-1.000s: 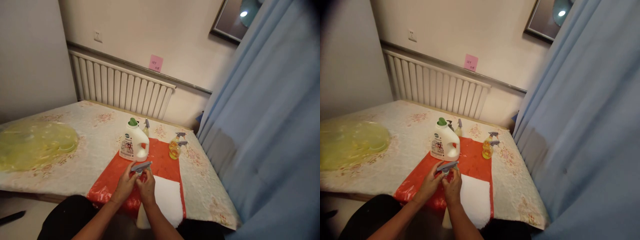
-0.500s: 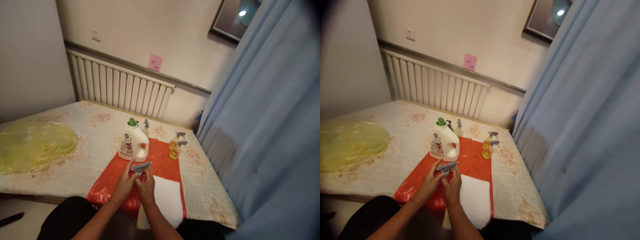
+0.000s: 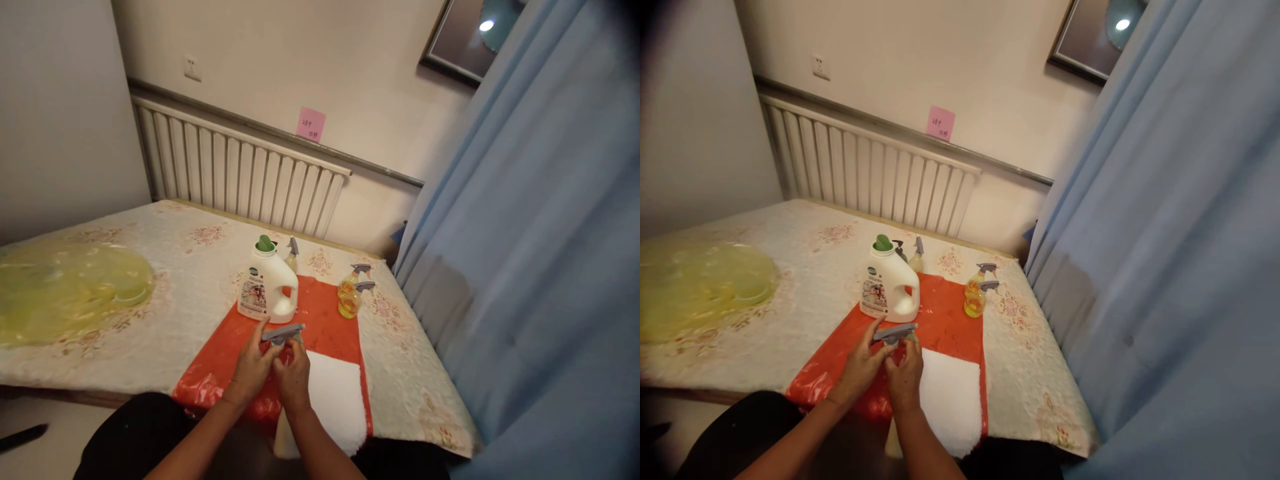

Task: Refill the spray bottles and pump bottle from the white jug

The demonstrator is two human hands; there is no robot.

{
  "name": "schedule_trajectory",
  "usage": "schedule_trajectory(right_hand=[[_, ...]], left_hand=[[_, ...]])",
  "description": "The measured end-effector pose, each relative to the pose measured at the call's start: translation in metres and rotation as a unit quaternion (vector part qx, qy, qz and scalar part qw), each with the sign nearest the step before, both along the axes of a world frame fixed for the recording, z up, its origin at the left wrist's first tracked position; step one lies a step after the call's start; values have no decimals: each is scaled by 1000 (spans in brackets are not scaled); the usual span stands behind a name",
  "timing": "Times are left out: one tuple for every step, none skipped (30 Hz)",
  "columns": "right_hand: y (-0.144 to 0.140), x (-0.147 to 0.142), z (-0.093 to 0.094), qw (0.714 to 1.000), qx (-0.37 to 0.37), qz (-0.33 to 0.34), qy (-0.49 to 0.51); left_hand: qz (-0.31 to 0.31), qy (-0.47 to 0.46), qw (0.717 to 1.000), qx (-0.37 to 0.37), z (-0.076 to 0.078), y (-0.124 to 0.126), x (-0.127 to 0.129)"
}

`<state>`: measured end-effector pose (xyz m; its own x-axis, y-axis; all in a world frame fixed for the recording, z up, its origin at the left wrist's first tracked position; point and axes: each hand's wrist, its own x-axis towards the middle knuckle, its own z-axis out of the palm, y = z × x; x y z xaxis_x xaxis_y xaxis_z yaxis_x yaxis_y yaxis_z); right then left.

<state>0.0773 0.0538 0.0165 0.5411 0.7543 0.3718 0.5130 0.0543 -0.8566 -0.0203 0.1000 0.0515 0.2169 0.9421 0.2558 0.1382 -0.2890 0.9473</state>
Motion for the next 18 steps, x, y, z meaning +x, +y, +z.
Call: schedule_trajectory(right_hand=[[0,0,0,1000,0,0,0],[0,0,0,1000,0,0,1],[0,0,0,1000,0,0,1],[0,0,0,1000,0,0,1],[0,1,0,1000,0,0,1],[0,1,0,1000,0,0,2],[0,0,0,1000,-1,1,2],[-1,0,0,1000,-1,1,2],[-1,0,0,1000,-2,1,2],[-1,0,0,1000,-3,0,2],[-1,-1,0,1000,-3,-1,1],[-1,-1,0,1000,-3,-2,0],[-1,-1,-1,1000,-3,-3,-1],[-1,-1,-1,1000,-3,-4,-3],[-1,-1,-1,1000,-2,-5,-5],[-1,-1,-2,1000,-2,-5,-8],[-1,0,-2,1000,-3,-7,-11],[-1,0,-3,1000,-4,-10,-13]], left_hand=[[0,-2,1000,-1,0,0,0],[1,-3,1000,-3,-1,-1,0],[5,-3,1000,-5,-1,-1,1],[9,-3,1000,-7,-1,-1,1],[13,-2,1000,-8,-2,0,2],[16,0,1000,-8,-2,0,3],[18,2,1000,-8,-2,1,3],[20,5,1000,-6,-2,2,4],[21,9,1000,-4,-3,3,4],[21,14,1000,-1,-3,4,4],[22,20,1000,2,-4,4,4],[21,25,999,6,-5,5,4],[20,30,999,10,-7,5,4],[19,36,999,16,-10,4,2],[17,42,999,22,-13,4,0],[16,50,998,30,-17,5,-3],[16,58,997,39,-22,7,-7],[21,69,996,48,-27,9,-13]])
